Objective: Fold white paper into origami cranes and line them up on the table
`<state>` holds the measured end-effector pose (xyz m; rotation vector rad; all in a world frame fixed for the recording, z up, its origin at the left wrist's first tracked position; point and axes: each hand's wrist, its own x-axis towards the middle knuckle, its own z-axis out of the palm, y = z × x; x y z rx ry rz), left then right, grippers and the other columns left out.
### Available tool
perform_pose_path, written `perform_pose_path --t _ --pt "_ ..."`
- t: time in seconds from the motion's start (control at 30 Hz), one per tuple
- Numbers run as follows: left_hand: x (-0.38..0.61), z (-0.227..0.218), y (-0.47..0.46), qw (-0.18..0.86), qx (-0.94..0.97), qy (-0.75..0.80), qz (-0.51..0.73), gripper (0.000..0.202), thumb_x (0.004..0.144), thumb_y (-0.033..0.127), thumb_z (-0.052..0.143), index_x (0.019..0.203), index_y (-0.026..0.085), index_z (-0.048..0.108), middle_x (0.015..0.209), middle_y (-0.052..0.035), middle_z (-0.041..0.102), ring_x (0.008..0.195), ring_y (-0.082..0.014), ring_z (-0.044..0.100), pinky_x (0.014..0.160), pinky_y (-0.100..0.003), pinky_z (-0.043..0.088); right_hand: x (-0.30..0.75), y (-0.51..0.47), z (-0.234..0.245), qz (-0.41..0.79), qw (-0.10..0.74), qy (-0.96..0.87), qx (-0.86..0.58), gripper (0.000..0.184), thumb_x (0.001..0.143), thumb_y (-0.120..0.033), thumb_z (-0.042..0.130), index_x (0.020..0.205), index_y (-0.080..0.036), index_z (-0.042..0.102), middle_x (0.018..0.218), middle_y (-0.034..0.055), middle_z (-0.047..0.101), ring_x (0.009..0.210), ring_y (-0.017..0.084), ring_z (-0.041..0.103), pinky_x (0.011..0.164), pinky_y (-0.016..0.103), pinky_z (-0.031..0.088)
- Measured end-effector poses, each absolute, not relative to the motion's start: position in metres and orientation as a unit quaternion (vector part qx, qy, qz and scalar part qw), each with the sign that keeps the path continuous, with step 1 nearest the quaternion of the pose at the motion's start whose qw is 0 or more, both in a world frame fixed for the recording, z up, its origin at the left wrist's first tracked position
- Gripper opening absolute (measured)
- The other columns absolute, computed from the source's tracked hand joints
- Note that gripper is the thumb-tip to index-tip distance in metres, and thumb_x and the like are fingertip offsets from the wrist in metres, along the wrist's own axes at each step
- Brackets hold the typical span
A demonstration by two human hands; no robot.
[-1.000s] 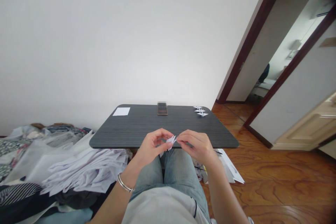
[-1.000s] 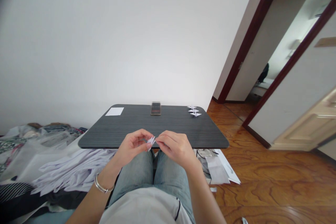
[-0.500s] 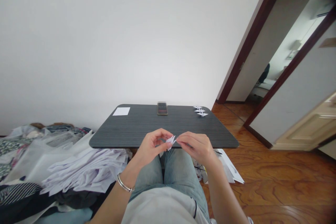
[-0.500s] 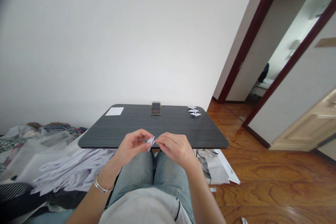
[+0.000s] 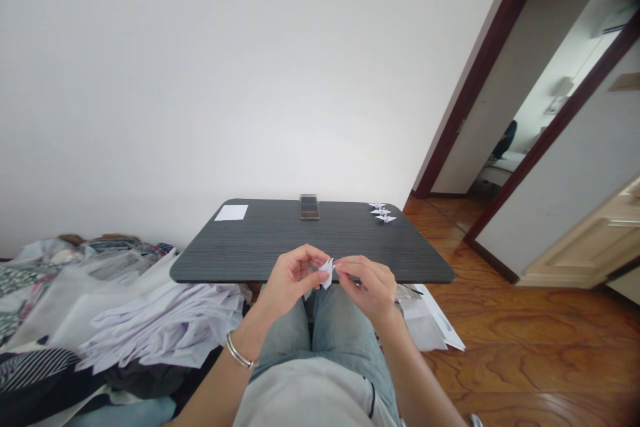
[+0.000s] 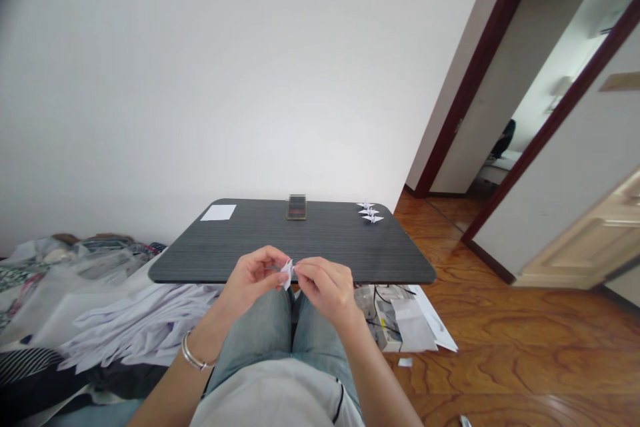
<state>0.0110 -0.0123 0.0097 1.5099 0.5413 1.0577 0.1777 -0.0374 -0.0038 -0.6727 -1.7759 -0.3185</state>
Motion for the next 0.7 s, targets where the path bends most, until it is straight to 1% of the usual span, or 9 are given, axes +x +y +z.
perform_pose_path --t 0.17,0.4,0.5,0.6,0.7 --pt "0.013 0.007 -0.013 0.549 0.632 0.232 0.495 0.018 0.07 0.023 0.07 0.082 0.012 0.063 0.076 -0.0023 0.057 0.066 -0.01 0.053 0.059 -0.021 0.047 0.168 -0.04 -0.004 -0.082 0.635 -0.715 -0.282 0.02 0.076 -0.002 0.058 0.08 -0.021 0.062 0.072 0.004 0.069 0.066 0.015 0.066 0.057 0.025 0.053" --pt "0.015 0.008 -0.016 0.536 0.623 0.233 0.52 0.014 0.07 0.022 0.071 0.079 0.014 0.063 0.074 -0.0014 0.059 0.066 -0.0107 0.055 0.063 -0.023 0.047 0.162 -0.046 -0.002 -0.005 0.663 -0.695 -0.278 0.021 0.075 -0.002 0.059 0.081 -0.021 0.064 0.075 0.0048 0.068 0.069 0.017 0.065 0.059 0.028 0.052" --pt "0.014 0.007 -0.017 0.524 0.632 0.224 0.525 0.013 0.07 0.02 0.07 0.079 0.014 0.063 0.074 -0.0015 0.06 0.067 -0.0112 0.056 0.064 -0.023 0.048 0.16 -0.048 -0.001 0.046 0.679 -0.673 -0.289 0.018 0.075 -0.004 0.06 0.078 -0.021 0.064 0.074 0.004 0.066 0.068 0.017 0.063 0.06 0.029 0.051" --pt "0.013 0.007 -0.017 0.505 0.649 0.212 0.528 0.011 0.071 0.018 0.069 0.079 0.014 0.063 0.074 -0.0018 0.06 0.068 -0.0119 0.057 0.065 -0.024 0.048 0.159 -0.049 0.0 0.12 0.693 -0.645 -0.3 0.015 0.075 -0.006 0.061 0.074 -0.021 0.063 0.071 0.003 0.064 0.065 0.016 0.06 0.056 0.027 0.049" --pt "0.012 0.007 -0.017 0.477 0.668 0.208 0.531 0.009 0.072 0.017 0.068 0.08 0.014 0.063 0.075 -0.0019 0.061 0.07 -0.012 0.057 0.066 -0.024 0.048 0.158 -0.05 0.0 0.201 0.689 -0.625 -0.307 0.012 0.076 -0.008 0.062 0.073 -0.02 0.062 0.071 0.003 0.062 0.066 0.015 0.059 0.052 0.024 0.048"
